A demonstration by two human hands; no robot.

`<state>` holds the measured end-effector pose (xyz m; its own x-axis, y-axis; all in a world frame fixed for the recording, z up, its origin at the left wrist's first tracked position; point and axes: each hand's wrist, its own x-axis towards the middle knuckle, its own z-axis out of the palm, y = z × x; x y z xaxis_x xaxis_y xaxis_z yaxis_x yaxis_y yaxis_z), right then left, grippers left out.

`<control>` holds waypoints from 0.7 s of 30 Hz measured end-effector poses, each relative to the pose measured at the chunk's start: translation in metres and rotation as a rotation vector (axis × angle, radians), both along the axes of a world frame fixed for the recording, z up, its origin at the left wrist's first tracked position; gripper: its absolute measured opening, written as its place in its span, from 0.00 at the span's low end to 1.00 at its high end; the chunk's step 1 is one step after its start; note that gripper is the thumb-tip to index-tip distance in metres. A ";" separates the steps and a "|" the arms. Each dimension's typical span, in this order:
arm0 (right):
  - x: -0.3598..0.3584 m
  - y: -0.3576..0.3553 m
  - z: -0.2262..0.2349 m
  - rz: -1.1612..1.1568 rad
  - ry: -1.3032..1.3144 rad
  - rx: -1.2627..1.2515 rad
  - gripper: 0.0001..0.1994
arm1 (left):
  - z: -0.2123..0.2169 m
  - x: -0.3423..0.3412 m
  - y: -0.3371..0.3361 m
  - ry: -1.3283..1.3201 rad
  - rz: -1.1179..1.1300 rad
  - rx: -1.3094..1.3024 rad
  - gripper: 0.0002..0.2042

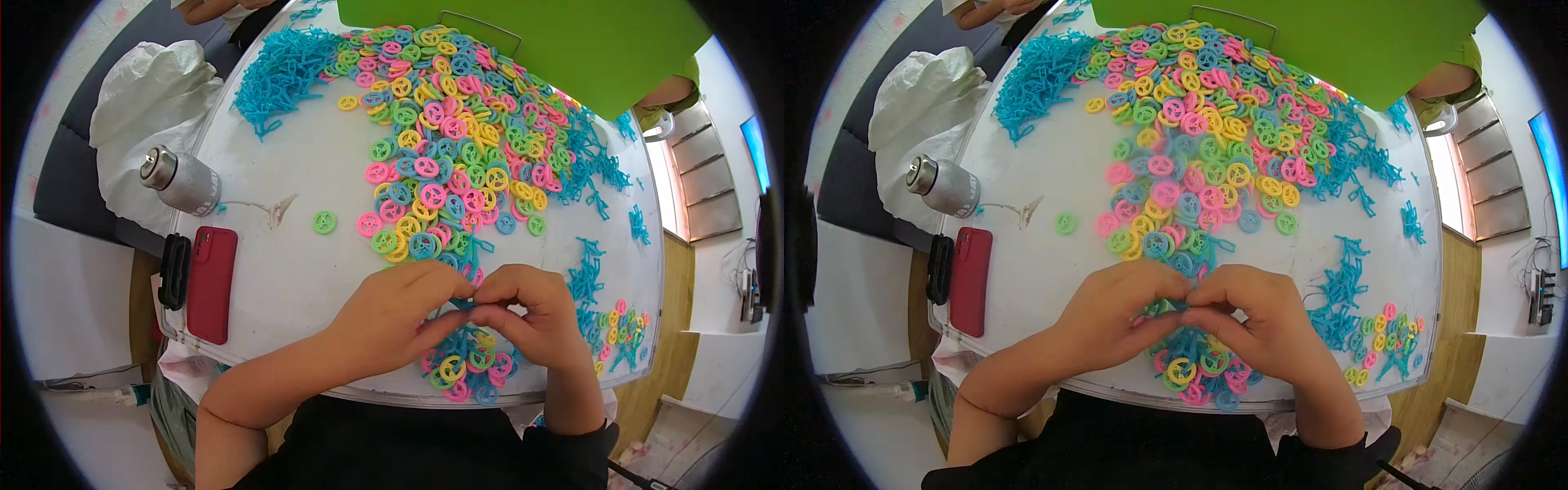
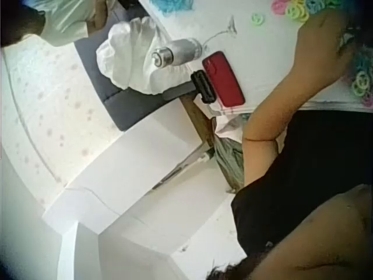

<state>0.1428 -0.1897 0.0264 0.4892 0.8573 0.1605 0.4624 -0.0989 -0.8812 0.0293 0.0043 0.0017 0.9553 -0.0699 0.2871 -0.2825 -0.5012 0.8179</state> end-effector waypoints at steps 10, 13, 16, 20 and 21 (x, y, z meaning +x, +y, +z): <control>0.092 0.001 -0.005 -0.488 -0.467 -0.303 0.12 | 0.005 0.004 0.001 -0.074 0.120 -0.081 0.11; 0.090 0.018 -0.030 -0.460 -0.809 -0.459 0.12 | 0.004 0.005 0.000 -0.057 0.132 -0.101 0.12; 0.086 0.020 -0.041 -0.509 -0.795 -0.437 0.11 | -0.001 0.006 0.001 -0.068 0.151 -0.117 0.12; 0.073 0.013 -0.038 -0.469 -0.734 -0.317 0.08 | -0.002 0.006 0.005 -0.083 0.178 -0.129 0.11; 0.068 0.011 -0.036 -0.463 -0.733 -0.318 0.08 | -0.003 0.006 0.005 -0.081 0.183 -0.131 0.11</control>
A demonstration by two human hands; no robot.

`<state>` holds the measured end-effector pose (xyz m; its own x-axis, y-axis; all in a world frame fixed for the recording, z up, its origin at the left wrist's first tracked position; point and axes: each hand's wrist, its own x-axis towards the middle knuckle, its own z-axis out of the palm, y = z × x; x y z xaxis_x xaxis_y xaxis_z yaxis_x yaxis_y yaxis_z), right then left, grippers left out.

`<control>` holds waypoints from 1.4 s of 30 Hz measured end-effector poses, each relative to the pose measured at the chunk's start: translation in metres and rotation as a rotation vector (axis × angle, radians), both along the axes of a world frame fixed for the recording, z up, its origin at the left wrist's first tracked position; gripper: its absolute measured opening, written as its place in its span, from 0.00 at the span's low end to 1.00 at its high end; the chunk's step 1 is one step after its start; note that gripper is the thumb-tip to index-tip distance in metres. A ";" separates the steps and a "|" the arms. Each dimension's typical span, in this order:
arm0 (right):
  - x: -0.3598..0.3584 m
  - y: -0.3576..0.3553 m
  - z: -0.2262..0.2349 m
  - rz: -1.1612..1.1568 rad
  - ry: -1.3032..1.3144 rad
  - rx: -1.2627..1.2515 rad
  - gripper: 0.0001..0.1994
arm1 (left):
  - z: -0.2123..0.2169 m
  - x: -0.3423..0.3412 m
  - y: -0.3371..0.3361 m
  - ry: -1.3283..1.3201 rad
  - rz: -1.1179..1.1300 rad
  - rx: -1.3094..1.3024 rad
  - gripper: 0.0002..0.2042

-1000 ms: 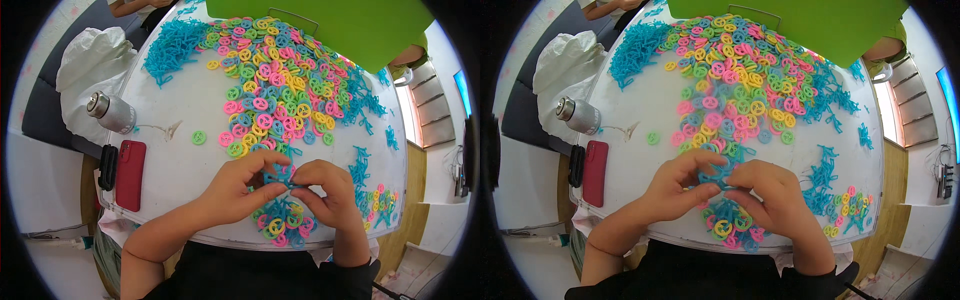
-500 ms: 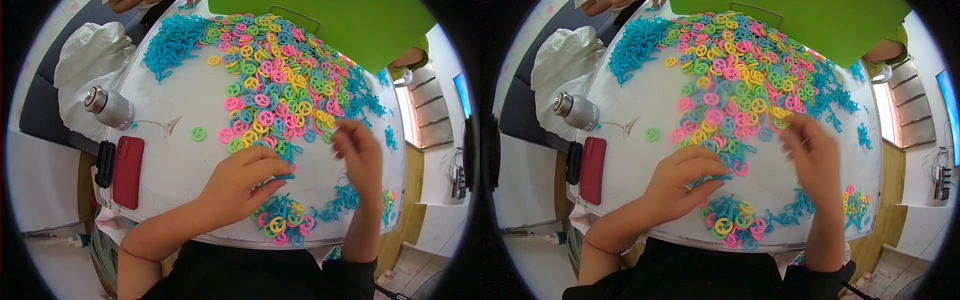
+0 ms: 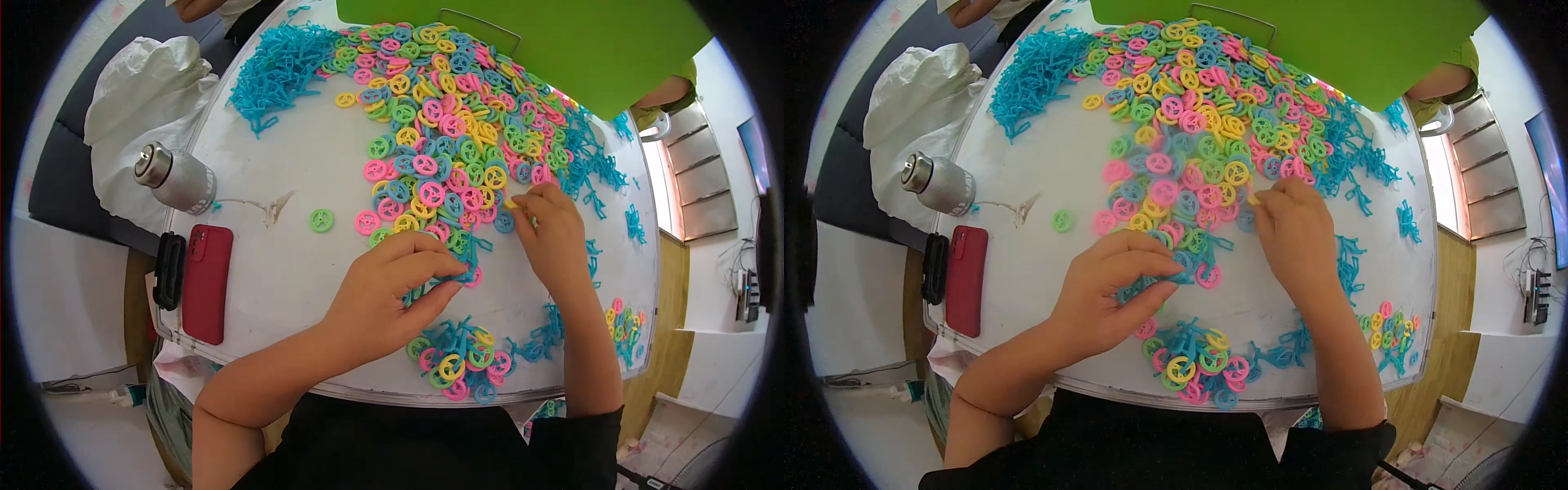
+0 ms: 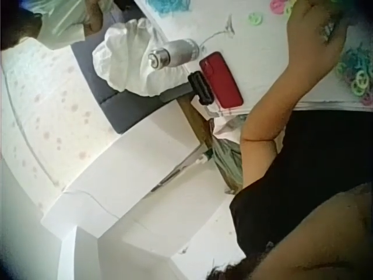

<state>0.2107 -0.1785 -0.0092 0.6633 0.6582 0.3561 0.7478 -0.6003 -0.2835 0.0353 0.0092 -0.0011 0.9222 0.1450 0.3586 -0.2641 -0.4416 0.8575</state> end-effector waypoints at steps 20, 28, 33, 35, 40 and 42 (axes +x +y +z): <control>-0.035 -0.021 0.013 0.032 0.294 0.046 0.14 | -0.003 0.001 0.000 0.028 -0.021 0.008 0.11; -0.036 -0.024 0.003 0.062 0.396 -0.019 0.13 | -0.004 0.001 -0.001 0.009 -0.013 -0.006 0.10; -0.045 -0.025 0.036 0.012 1.215 0.428 0.08 | -0.006 0.001 0.000 0.074 -0.038 -0.098 0.11; -0.047 -0.019 0.039 0.158 1.316 0.529 0.08 | -0.009 -0.001 -0.001 0.100 -0.028 -0.188 0.11; -0.069 0.000 0.018 0.213 1.455 0.727 0.08 | -0.012 -0.001 -0.007 0.054 -0.012 -0.255 0.12; -0.077 0.003 0.016 0.096 1.533 0.857 0.06 | -0.015 -0.001 -0.010 0.037 -0.009 -0.280 0.12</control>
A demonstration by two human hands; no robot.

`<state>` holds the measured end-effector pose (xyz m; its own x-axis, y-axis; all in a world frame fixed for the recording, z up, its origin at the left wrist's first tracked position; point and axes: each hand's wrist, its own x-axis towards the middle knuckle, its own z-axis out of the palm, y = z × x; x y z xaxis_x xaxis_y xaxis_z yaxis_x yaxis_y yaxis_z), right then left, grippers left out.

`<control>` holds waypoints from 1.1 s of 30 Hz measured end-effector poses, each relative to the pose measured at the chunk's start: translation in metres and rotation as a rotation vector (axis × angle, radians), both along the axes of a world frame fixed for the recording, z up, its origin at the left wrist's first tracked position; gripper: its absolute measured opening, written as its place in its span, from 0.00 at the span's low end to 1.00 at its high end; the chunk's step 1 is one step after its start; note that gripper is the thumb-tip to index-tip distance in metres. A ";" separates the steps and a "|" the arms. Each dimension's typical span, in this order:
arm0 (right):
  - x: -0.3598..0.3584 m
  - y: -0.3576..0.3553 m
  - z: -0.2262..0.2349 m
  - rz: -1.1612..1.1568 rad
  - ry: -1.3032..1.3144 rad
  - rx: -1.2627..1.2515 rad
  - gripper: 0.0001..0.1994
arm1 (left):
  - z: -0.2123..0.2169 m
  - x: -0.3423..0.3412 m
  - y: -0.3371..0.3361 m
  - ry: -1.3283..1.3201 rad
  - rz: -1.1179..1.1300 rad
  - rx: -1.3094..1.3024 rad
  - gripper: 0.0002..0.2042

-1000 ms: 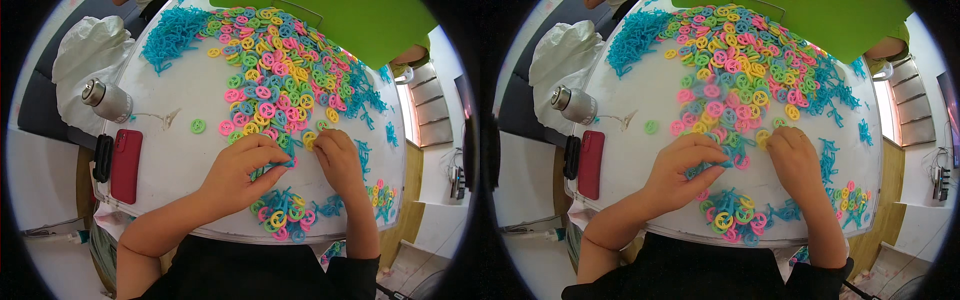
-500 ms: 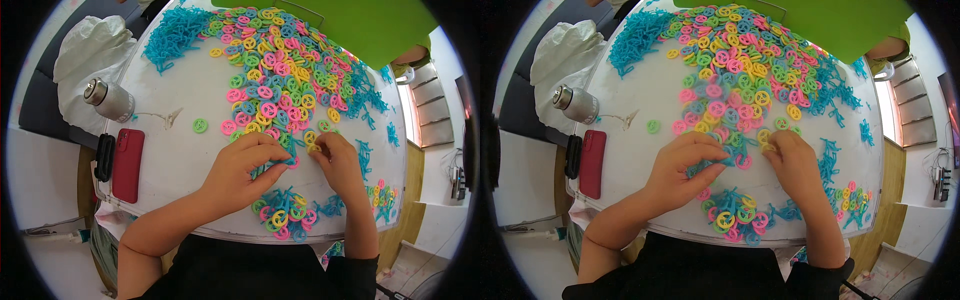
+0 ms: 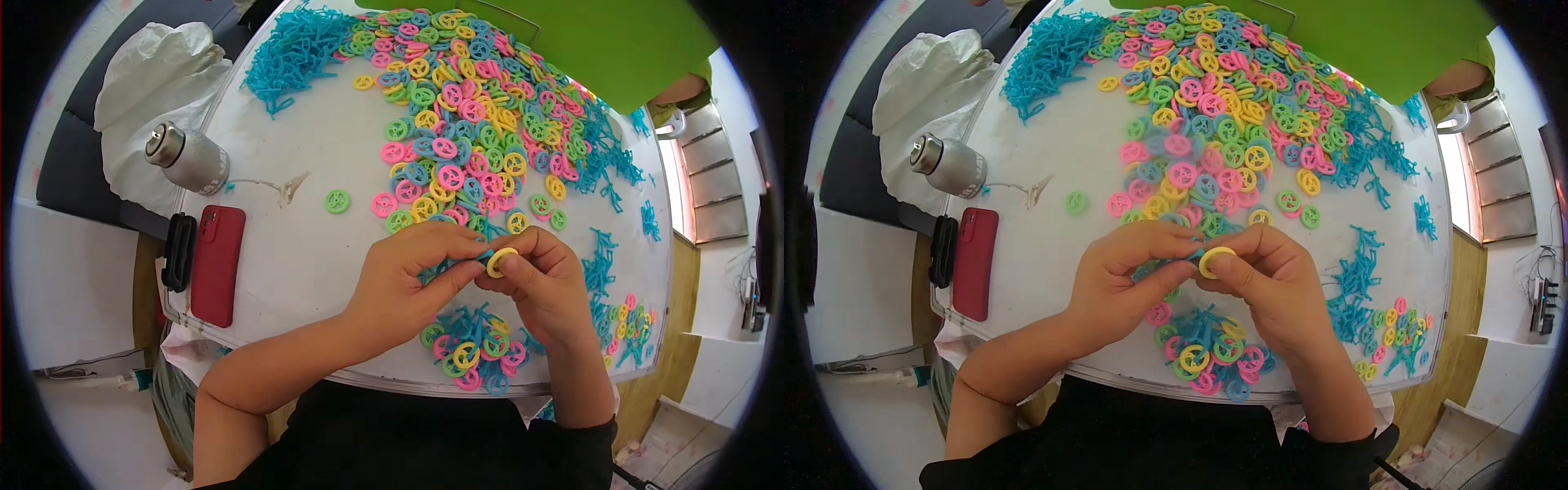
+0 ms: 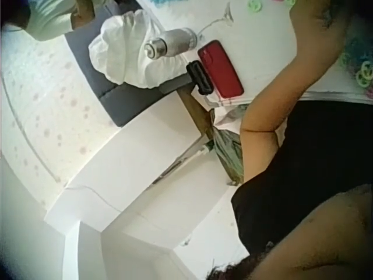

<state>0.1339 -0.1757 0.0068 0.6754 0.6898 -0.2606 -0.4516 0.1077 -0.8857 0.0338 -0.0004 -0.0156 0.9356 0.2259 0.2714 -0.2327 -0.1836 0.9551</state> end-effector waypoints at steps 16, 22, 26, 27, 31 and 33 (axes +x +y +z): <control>-0.010 0.001 -0.001 -0.070 -0.221 -0.003 0.11 | 0.011 -0.003 -0.003 -0.054 0.111 0.282 0.20; -0.007 -0.010 0.003 0.051 -0.512 -0.134 0.18 | 0.010 -0.004 0.002 0.063 0.005 -0.013 0.26; -0.001 -0.012 0.008 0.163 -0.714 -0.270 0.19 | 0.014 -0.003 0.004 0.138 -0.030 0.022 0.26; 0.001 -0.012 0.008 0.188 -0.860 -0.326 0.19 | 0.013 -0.003 0.004 0.139 -0.028 0.022 0.26; 0.004 -0.009 0.014 0.256 -1.309 -0.350 0.19 | 0.015 -0.004 0.001 0.272 0.007 -0.079 0.27; -0.004 -0.009 0.014 0.158 -0.731 -0.291 0.16 | 0.017 -0.006 -0.002 0.280 0.029 -0.054 0.27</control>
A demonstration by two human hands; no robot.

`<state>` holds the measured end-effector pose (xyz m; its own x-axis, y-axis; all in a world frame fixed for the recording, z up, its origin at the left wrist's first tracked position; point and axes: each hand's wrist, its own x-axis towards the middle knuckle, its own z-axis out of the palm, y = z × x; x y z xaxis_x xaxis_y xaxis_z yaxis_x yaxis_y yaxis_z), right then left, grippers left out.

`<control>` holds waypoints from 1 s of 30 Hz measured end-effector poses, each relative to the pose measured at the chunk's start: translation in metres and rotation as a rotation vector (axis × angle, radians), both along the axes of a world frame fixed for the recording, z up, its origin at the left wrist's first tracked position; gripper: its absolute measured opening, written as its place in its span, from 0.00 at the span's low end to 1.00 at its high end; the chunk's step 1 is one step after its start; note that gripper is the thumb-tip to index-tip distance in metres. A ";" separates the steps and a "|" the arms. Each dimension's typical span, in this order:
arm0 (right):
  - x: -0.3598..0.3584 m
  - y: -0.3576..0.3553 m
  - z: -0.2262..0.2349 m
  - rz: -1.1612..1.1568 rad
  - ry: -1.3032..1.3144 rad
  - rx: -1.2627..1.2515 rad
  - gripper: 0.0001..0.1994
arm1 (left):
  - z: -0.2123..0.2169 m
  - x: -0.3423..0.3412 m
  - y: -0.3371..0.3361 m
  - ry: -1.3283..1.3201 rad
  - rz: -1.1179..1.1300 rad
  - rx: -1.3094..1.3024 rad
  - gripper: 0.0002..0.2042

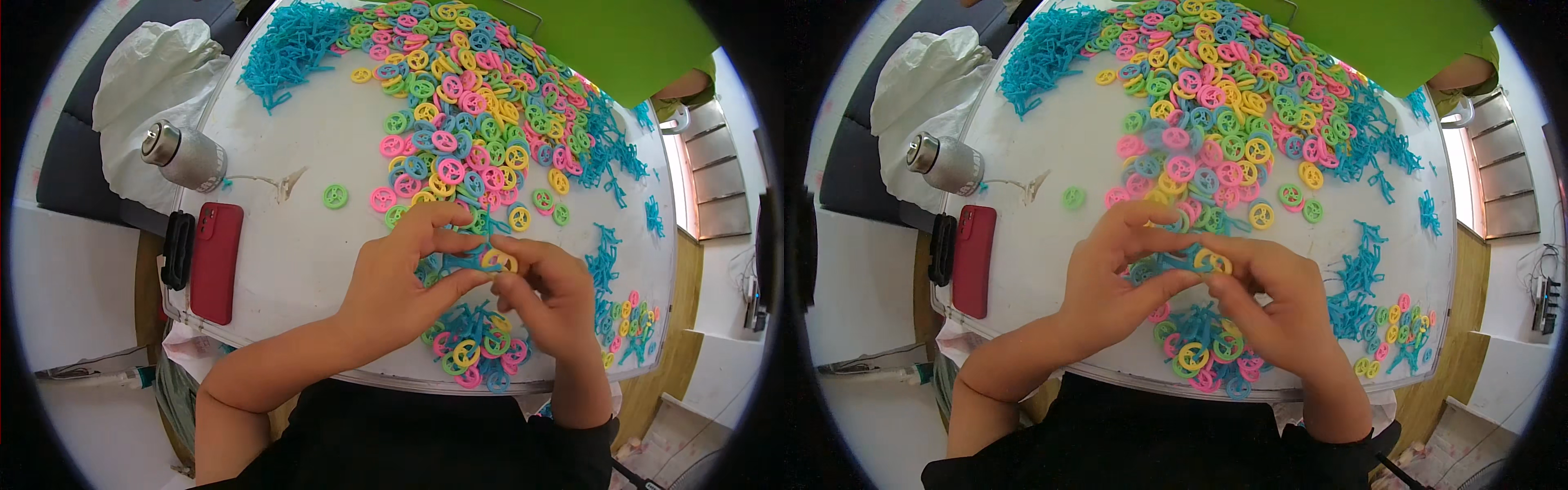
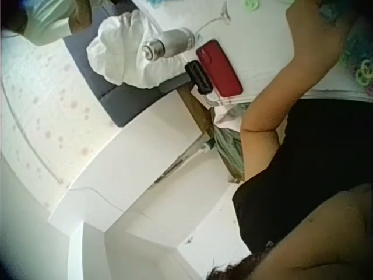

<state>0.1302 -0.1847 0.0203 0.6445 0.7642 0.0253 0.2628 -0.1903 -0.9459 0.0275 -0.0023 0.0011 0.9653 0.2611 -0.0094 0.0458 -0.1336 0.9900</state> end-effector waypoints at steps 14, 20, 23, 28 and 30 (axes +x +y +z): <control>0.002 0.003 -0.013 -0.099 0.207 0.142 0.13 | 0.006 0.004 0.002 -0.168 -0.019 0.137 0.17; 0.007 0.003 -0.010 0.063 -0.264 0.109 0.13 | -0.007 0.002 0.005 0.042 -0.116 -0.400 0.16; 0.004 0.003 -0.008 0.047 -0.350 0.089 0.13 | -0.006 0.001 0.003 -0.024 -0.087 -0.225 0.16; 0.003 0.003 -0.011 -0.126 0.387 0.153 0.13 | 0.006 0.000 0.003 0.021 -0.108 -0.346 0.20; 0.017 -0.004 -0.010 -0.114 0.642 0.184 0.13 | 0.016 0.000 0.006 -0.057 -0.115 -0.262 0.21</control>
<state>0.1467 -0.1884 0.0104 0.6512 0.7107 -0.2662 -0.3740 -0.0047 -0.9274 0.0270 0.0036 0.0168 0.9893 0.1455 -0.0070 -0.0115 0.1263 0.9919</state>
